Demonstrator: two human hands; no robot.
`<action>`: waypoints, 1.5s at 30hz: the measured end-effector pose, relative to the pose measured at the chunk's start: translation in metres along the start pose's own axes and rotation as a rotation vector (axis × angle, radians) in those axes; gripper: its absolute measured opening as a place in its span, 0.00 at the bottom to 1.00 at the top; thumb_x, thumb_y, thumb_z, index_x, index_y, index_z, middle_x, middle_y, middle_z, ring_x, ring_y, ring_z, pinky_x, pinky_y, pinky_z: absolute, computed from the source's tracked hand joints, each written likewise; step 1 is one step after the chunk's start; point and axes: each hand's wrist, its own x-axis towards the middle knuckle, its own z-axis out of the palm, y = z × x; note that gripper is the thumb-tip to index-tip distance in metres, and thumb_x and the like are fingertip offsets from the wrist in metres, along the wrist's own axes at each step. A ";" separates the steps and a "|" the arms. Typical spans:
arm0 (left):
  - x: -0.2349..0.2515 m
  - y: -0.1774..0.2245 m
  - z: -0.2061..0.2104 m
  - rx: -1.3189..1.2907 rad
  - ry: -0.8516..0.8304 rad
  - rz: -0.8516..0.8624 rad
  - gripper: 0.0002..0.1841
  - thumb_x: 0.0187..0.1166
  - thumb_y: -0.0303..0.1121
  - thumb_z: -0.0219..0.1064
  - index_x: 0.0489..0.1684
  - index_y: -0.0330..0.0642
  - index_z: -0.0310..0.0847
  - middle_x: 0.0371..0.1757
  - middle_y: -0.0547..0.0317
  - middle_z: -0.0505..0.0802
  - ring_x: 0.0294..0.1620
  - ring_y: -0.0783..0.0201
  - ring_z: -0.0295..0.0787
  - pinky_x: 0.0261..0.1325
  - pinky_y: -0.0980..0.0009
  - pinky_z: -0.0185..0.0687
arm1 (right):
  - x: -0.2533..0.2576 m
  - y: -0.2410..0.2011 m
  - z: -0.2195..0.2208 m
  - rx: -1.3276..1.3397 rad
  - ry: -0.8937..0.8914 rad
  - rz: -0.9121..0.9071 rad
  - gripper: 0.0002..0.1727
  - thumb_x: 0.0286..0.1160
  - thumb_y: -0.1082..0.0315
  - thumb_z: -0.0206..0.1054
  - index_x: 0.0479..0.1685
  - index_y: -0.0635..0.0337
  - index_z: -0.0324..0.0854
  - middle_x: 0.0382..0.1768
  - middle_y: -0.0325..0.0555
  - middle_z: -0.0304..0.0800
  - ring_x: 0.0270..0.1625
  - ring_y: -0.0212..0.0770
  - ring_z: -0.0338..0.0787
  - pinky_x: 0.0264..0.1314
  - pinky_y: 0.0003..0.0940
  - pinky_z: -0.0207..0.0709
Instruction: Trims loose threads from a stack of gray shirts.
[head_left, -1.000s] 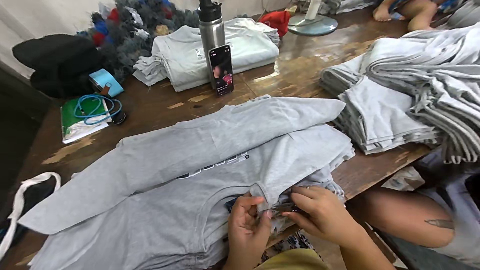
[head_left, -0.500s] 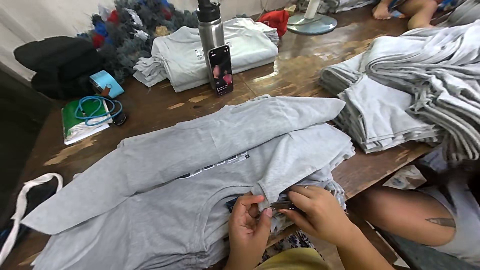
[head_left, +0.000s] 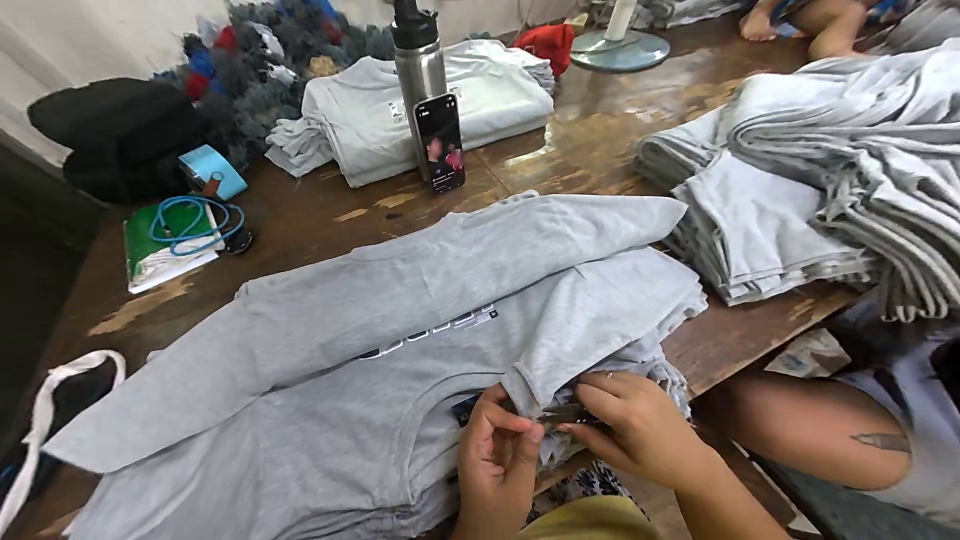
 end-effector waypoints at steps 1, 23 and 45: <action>0.000 0.000 -0.001 0.003 -0.012 0.000 0.03 0.82 0.33 0.69 0.46 0.51 0.84 0.66 0.69 0.86 0.62 0.80 0.85 0.61 0.83 0.84 | 0.001 0.000 0.000 0.000 -0.005 -0.001 0.26 0.88 0.43 0.52 0.27 0.52 0.73 0.20 0.42 0.77 0.22 0.41 0.80 0.23 0.35 0.70; -0.026 0.035 0.018 1.111 -0.479 0.278 0.08 0.75 0.31 0.67 0.29 0.51 0.93 0.55 0.53 0.97 0.65 0.55 0.91 0.74 0.56 0.79 | 0.032 0.007 -0.009 0.720 -0.278 0.154 0.15 0.76 0.57 0.70 0.29 0.58 0.75 0.19 0.33 0.71 0.21 0.20 0.68 0.22 0.16 0.58; -0.003 0.006 0.007 0.310 0.073 0.082 0.13 0.70 0.28 0.79 0.49 0.39 0.86 0.51 0.59 0.94 0.49 0.72 0.94 0.52 0.77 0.92 | 0.024 -0.031 0.031 1.176 0.493 0.363 0.11 0.73 0.75 0.67 0.35 0.45 0.73 0.26 0.24 0.75 0.28 0.15 0.74 0.30 0.09 0.68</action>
